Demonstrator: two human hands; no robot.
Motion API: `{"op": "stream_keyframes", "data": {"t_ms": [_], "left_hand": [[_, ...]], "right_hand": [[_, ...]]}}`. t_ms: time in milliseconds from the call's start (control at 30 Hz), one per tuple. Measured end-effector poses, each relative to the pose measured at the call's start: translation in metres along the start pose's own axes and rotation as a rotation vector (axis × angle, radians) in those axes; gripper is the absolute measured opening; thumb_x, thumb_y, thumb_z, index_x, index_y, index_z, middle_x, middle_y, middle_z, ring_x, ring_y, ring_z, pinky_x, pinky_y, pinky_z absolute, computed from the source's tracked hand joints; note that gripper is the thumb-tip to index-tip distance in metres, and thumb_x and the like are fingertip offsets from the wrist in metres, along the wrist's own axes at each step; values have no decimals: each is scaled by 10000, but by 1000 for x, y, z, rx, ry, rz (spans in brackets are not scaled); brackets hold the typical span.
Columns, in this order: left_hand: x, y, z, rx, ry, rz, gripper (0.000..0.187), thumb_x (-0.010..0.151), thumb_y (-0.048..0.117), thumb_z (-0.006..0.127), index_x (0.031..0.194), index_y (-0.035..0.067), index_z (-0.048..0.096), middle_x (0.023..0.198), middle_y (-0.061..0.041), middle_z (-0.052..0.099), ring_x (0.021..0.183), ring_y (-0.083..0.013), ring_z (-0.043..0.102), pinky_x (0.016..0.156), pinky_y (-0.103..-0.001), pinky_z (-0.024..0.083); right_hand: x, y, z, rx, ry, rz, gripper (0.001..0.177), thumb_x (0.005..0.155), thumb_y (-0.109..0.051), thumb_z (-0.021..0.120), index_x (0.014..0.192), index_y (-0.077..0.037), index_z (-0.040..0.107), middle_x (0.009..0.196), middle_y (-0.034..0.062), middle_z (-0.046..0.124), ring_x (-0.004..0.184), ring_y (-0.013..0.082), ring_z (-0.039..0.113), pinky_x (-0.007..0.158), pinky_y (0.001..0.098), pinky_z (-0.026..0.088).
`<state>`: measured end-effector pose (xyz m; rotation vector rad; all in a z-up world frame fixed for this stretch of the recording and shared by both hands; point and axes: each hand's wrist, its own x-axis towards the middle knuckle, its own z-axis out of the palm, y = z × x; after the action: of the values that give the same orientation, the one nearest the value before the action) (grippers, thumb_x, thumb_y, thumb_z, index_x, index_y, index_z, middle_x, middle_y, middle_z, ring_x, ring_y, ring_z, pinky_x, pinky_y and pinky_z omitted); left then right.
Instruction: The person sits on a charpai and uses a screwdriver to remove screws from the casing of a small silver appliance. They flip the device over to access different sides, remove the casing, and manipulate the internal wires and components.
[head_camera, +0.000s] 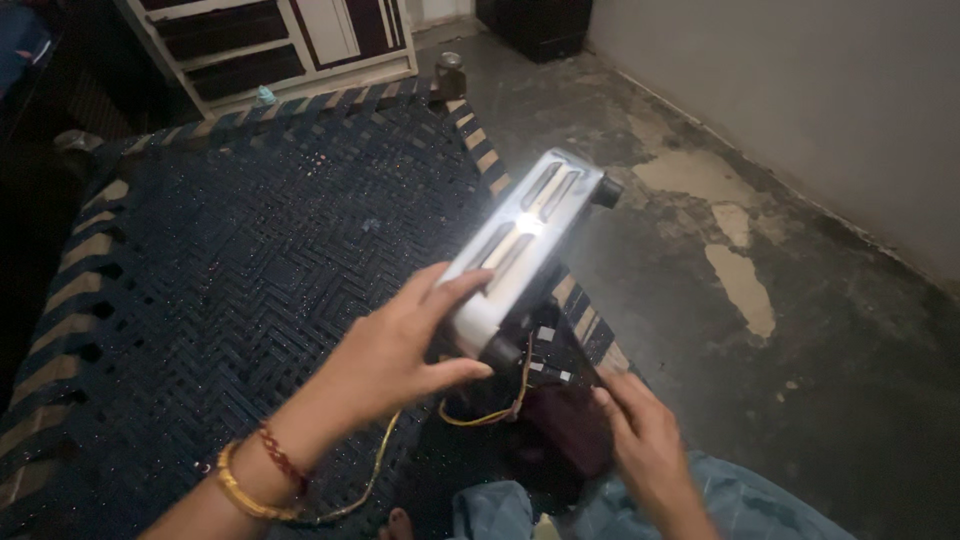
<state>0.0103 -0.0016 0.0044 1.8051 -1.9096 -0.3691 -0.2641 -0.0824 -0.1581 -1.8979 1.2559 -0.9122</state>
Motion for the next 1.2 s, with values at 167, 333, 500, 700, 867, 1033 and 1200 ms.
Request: {"op": "stream_keyframes", "data": {"t_ms": [167, 333, 500, 700, 867, 1033, 1200], "left_hand": [[-1, -23, -27, -77, -7, -95, 907, 676, 402, 837, 1502, 367, 464, 1377, -54, 601, 1199, -249, 647, 1011, -410, 536], [-2, -41, -40, -105, -50, -356, 1001, 637, 465, 868, 1543, 436, 444, 1365, -20, 594, 1164, -214, 658, 993, -427, 555], [8, -77, -32, -88, 77, -485, 929, 712, 505, 801, 1542, 386, 401, 1377, -127, 522, 1232, -255, 553, 972, -480, 545], [8, -154, -21, -351, 319, -546, 805, 796, 490, 699, 1516, 224, 456, 1300, -177, 623, 1072, -298, 717, 804, -411, 626], [-21, -200, 23, -798, 421, -860, 732, 860, 463, 646, 1507, 199, 429, 1333, -170, 589, 1094, -373, 658, 784, -518, 605], [-59, -225, 73, -1157, 474, -927, 662, 912, 461, 571, 1485, 168, 417, 1402, -150, 515, 1218, -358, 593, 855, -623, 598], [-77, -233, 112, -1318, 494, -975, 682, 904, 399, 592, 1508, 228, 327, 1409, -132, 475, 1246, -362, 564, 958, -641, 551]], "right_hand": [[-2, -51, -14, 253, -66, 326, 469, 884, -101, 706, 1341, -203, 674, 796, 61, 692, 651, 138, 591, 596, 284, 493], [9, -41, -2, 558, -116, 321, 405, 875, -49, 689, 1275, -114, 685, 793, 56, 666, 620, 114, 583, 533, 247, 469], [17, -14, 16, 565, -141, 420, 480, 857, -41, 674, 1317, -152, 593, 781, 39, 645, 580, 134, 596, 460, 274, 449], [17, 5, 30, 488, -288, 346, 397, 894, -64, 679, 1288, -100, 654, 802, 39, 667, 585, 112, 615, 494, 237, 436], [26, 7, 41, 442, -279, 453, 376, 918, -112, 635, 1293, -110, 667, 823, 40, 700, 612, 112, 615, 500, 252, 430], [29, 20, 57, 465, -330, 513, 383, 923, -144, 625, 1302, -107, 674, 825, 46, 711, 628, 114, 605, 516, 257, 451], [30, 18, 77, 218, -275, 405, 397, 881, -177, 711, 1270, -101, 696, 935, 42, 769, 682, 144, 611, 576, 289, 481]]}}
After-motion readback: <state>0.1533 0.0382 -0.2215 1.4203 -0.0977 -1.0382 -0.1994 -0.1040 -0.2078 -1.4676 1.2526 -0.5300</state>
